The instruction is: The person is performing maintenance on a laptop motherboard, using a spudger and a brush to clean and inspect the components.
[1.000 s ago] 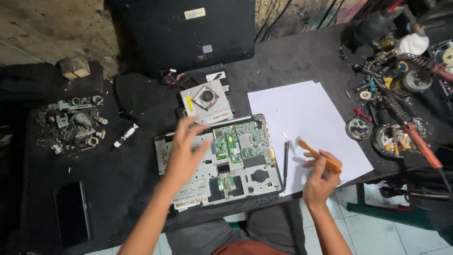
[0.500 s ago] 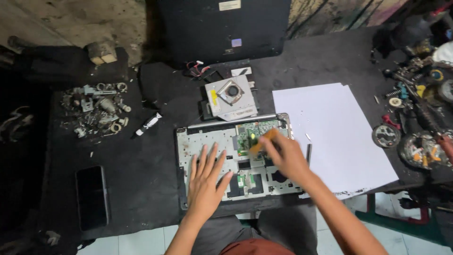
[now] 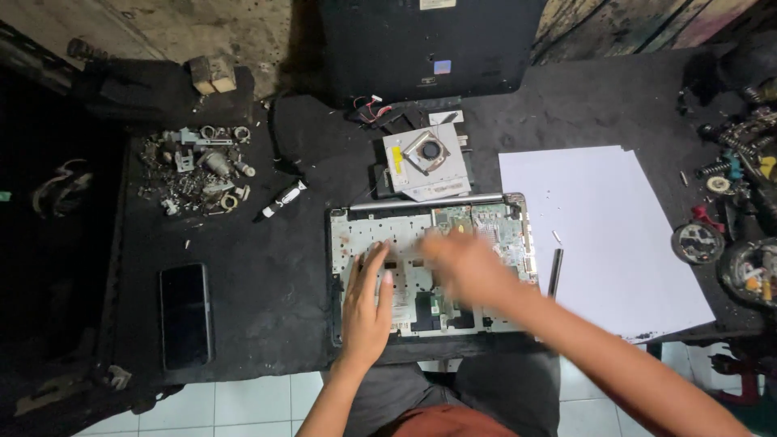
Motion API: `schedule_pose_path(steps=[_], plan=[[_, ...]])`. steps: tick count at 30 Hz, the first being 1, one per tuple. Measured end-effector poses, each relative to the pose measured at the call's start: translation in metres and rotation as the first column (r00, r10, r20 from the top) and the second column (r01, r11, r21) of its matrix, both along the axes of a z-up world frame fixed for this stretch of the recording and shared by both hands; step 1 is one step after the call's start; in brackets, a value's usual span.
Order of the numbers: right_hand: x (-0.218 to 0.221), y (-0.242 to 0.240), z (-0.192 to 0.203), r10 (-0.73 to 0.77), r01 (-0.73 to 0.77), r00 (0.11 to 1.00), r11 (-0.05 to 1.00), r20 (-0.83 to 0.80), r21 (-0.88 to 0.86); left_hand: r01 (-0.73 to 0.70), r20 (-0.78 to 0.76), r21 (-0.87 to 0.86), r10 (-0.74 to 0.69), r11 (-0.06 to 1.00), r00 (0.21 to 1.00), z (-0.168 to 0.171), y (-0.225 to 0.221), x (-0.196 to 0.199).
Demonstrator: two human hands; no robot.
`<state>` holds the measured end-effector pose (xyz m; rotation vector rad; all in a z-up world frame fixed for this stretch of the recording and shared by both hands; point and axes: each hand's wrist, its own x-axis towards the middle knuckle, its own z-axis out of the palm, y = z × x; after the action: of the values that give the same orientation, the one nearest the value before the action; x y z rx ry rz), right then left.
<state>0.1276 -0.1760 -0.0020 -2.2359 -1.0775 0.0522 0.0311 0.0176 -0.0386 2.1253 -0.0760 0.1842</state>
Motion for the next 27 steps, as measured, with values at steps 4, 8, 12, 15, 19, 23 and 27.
schedule_pose_path(steps=[4, 8, 12, 15, 19, 23, 27], plan=[[-0.037, 0.018, 0.004, 0.353, -0.351, 0.924, 0.936, -0.147, 0.035, -0.062, 0.028, -0.236, 0.07, 0.97, 0.997, 0.016, 0.004, -0.001], [0.015, 0.01, -0.024, -0.034, 0.03, 0.999, 0.991, -0.026, -0.131, -0.131, -0.047, -0.244, 0.123, 0.961, 0.991, 0.029, 0.005, -0.008], [-0.041, 0.037, 0.008, 0.304, -0.3, 0.952, 0.951, -0.041, 0.078, -0.201, 0.054, 0.016, 0.2, 0.979, 0.978, 0.02, 0.037, -0.039], [-0.036, 0.049, 0.011, 0.398, -0.39, 0.907, 0.917, -0.136, 0.083, -0.21, -0.158, 0.095, 0.223, 0.973, 0.962, 0.032, 0.064, -0.057], [0.024, 0.064, -0.025, 0.04, -0.064, 0.971, 0.994, 0.235, 0.093, -0.043, -0.227, 0.368, 0.135, 0.929, 0.965, 0.009, 0.081, -0.073], [-0.012, 0.096, -0.005, 0.36, -0.357, 0.928, 0.933, -0.093, 0.054, -0.12, -0.262, 0.329, 0.213, 0.936, 0.941, -0.012, 0.09, -0.07], [0.031, 0.114, -0.039, 0.347, -0.351, 0.93, 0.936, -0.119, -0.011, -0.134, -0.233, 0.351, 0.225, 0.927, 0.946, -0.012, 0.085, -0.073]])
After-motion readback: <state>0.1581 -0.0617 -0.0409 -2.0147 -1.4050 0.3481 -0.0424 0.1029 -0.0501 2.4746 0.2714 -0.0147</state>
